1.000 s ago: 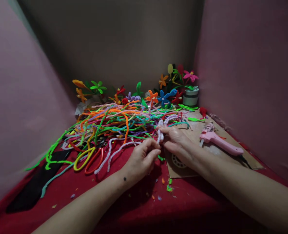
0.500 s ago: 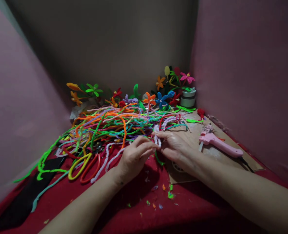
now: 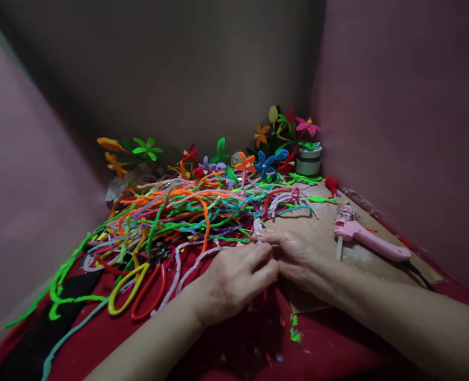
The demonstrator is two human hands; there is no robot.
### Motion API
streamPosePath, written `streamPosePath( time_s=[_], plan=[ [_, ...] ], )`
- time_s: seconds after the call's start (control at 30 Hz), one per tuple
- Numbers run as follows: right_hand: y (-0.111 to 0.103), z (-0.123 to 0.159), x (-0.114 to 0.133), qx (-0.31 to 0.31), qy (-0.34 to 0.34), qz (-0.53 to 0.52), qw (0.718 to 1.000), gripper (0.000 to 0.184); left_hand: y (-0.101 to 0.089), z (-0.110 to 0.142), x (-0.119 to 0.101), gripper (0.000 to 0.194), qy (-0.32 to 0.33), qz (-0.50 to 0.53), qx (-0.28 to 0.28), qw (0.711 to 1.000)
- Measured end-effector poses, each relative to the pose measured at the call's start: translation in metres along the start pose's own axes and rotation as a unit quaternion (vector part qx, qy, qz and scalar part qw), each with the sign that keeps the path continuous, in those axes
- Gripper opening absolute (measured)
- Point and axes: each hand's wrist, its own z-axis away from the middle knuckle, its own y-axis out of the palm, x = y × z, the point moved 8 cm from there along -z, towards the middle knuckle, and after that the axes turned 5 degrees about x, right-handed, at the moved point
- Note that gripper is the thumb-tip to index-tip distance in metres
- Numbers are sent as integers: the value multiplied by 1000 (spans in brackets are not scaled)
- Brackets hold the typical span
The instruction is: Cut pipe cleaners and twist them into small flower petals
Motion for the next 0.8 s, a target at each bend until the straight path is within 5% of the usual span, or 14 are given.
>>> streamPosePath(
  time_s=[0.13, 0.33, 0.57, 0.8],
  plan=[
    [6, -1, 7, 32, -60, 23, 997, 6, 1, 6, 27, 25, -104, 126, -44, 986],
    [6, 0, 5, 22, -63, 29, 997, 10, 13, 9, 41, 29, -230, 233, -16, 945],
    [6, 3, 4, 21, -51, 42, 998, 2, -11, 9, 39, 22, -149, 253, -122, 948],
    [17, 7, 4, 79, -46, 111, 990, 5, -23, 23, 59, 7, -257, 359, -190, 877]
  ],
)
